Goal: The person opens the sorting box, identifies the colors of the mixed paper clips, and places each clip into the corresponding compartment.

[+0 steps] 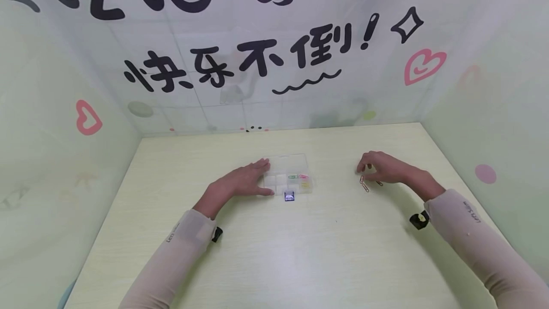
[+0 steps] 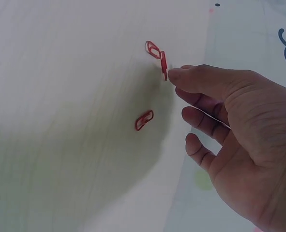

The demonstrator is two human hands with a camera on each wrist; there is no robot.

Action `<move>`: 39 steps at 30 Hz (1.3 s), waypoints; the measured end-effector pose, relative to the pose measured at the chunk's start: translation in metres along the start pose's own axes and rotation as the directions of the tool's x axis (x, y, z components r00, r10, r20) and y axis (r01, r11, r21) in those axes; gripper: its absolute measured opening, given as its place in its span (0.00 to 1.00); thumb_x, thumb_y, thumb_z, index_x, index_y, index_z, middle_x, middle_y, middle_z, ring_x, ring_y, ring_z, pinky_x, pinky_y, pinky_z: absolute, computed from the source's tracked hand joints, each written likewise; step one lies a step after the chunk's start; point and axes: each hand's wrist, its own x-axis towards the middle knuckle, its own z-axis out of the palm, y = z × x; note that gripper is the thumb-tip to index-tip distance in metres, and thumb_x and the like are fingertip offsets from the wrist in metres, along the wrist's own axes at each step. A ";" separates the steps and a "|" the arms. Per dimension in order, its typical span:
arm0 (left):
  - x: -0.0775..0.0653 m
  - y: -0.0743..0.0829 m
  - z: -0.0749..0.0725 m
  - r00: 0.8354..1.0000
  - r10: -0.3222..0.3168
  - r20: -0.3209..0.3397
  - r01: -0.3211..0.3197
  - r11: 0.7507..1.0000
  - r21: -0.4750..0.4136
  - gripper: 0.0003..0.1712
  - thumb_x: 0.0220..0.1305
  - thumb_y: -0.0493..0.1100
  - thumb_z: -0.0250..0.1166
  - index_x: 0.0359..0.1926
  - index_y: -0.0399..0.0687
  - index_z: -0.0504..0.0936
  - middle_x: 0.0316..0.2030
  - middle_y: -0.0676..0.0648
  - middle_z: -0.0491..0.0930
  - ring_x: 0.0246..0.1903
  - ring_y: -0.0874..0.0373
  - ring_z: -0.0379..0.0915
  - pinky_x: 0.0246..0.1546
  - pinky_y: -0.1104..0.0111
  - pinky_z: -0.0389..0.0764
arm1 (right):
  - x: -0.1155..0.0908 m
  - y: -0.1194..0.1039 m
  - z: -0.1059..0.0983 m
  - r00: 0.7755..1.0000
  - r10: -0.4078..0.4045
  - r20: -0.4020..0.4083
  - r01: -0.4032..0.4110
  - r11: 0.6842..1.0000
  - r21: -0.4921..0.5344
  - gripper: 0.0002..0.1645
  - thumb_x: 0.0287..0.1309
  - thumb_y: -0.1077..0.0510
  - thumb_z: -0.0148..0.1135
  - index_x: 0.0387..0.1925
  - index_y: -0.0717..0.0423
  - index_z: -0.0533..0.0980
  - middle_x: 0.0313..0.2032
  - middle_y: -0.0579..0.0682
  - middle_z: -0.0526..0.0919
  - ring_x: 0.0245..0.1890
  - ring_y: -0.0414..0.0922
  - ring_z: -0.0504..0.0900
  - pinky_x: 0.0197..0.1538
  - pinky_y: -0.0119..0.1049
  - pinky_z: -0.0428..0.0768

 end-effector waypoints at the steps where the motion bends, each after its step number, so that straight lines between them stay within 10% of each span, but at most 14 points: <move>1: 0.000 0.000 0.000 1.000 -0.002 0.001 0.002 1.000 -0.001 0.58 0.70 0.69 0.65 0.85 0.42 0.51 0.85 0.44 0.45 0.84 0.47 0.42 0.81 0.49 0.53 | 0.000 0.001 0.001 1.000 0.003 0.000 -0.003 1.000 0.006 0.11 0.60 0.69 0.73 0.45 0.58 0.88 0.43 0.48 0.87 0.44 0.48 0.81 0.48 0.49 0.82; 17: -0.002 0.002 -0.001 1.000 -0.002 -0.002 0.002 1.000 -0.006 0.58 0.70 0.68 0.66 0.85 0.42 0.51 0.85 0.44 0.45 0.84 0.47 0.42 0.81 0.49 0.53 | 0.003 0.008 0.012 0.999 0.050 -0.007 -0.049 0.997 0.067 0.06 0.62 0.67 0.74 0.37 0.54 0.86 0.35 0.44 0.84 0.34 0.39 0.76 0.35 0.31 0.78; 39: -0.001 -0.002 0.001 1.000 -0.001 -0.002 0.001 1.000 -0.011 0.58 0.70 0.69 0.66 0.85 0.43 0.51 0.85 0.45 0.45 0.84 0.48 0.42 0.82 0.50 0.53 | 0.004 0.006 0.012 0.996 0.088 0.034 -0.092 0.986 0.137 0.07 0.65 0.66 0.72 0.33 0.54 0.82 0.31 0.44 0.82 0.26 0.38 0.73 0.27 0.30 0.75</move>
